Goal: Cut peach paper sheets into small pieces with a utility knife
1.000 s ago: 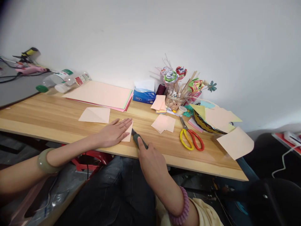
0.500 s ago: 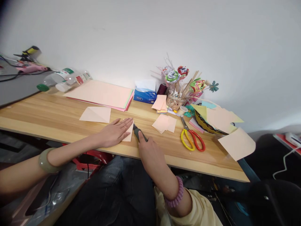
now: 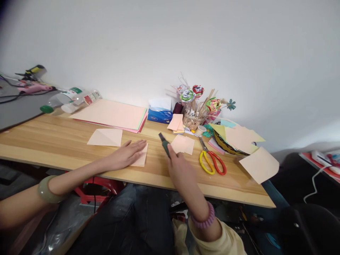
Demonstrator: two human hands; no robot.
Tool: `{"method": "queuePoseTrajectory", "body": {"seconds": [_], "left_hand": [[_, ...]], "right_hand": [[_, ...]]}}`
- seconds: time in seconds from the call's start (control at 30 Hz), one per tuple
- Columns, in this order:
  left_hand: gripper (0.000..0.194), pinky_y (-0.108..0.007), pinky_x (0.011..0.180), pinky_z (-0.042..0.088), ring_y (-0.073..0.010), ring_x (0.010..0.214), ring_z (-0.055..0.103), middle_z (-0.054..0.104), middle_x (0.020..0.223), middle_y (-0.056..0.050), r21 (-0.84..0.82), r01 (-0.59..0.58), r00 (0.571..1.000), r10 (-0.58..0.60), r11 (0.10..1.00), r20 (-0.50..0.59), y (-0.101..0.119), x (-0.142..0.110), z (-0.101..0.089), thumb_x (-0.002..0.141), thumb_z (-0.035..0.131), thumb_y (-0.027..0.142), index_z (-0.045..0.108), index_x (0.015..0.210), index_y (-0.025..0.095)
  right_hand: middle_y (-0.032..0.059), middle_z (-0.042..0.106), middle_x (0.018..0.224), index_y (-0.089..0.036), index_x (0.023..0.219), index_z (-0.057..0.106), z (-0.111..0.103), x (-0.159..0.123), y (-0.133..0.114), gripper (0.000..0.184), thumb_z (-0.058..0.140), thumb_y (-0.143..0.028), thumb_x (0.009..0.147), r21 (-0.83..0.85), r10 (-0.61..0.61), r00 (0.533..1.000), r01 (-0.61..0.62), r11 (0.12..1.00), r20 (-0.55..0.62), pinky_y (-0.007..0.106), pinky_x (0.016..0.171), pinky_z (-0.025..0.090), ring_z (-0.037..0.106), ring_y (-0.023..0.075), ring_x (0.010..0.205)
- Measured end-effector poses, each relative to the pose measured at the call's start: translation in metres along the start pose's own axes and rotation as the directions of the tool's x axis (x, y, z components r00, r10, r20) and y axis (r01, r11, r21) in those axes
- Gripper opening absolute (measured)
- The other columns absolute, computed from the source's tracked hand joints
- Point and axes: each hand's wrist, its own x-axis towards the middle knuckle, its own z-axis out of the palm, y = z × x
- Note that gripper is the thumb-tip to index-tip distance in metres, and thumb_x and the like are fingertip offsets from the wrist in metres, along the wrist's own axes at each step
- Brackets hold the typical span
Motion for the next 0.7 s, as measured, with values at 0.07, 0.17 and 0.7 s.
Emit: {"method": "queuePoseTrajectory", "body": {"seconds": [0.07, 0.17, 0.7], "left_hand": [[0.047, -0.034, 0.108, 0.023, -0.0158, 0.134, 0.028, 0.033, 0.147, -0.006, -0.017, 0.023, 0.999, -0.023, 1.000, -0.027, -0.004, 0.005, -0.008, 0.096, 0.021, 0.029, 0.030, 0.140, 0.015], [0.049, -0.034, 0.105, 0.027, -0.0211, 0.131, 0.031, 0.040, 0.142, -0.010, -0.007, 0.096, 0.995, -0.097, 0.995, -0.023, -0.012, 0.019, -0.020, 0.087, 0.038, 0.018, 0.036, 0.136, 0.011], [0.028, -0.039, 0.078, 0.051, -0.0212, 0.092, 0.060, 0.060, 0.107, -0.006, 0.076, 0.017, 0.892, -0.049, 0.997, 0.450, 0.006, 0.096, -0.058, 0.088, 0.056, 0.033, 0.057, 0.108, 0.014]], "right_hand": [[0.0110, 0.062, 0.103, -0.021, 0.142, 0.026, -0.003, -0.005, 0.026, 0.048, 0.030, -0.029, 0.096, -0.006, 0.077, 0.995, -0.077, 0.997, -0.060, 0.031, 0.070, 0.044, 0.062, 0.0232, 0.088], [0.0117, 0.063, 0.108, -0.021, 0.142, 0.026, -0.002, -0.009, 0.072, 0.051, 0.034, -0.036, 0.094, -0.006, 0.205, 0.955, -0.211, 0.977, -0.213, 0.033, 0.073, 0.045, 0.062, 0.0255, 0.092], [0.0166, 0.064, 0.098, -0.008, 0.131, 0.039, 0.036, 0.005, 0.157, 0.047, 0.038, -0.035, 0.093, -0.136, 0.408, 0.852, -0.470, 0.872, -0.329, 0.031, 0.068, 0.041, 0.059, 0.0250, 0.092]]}}
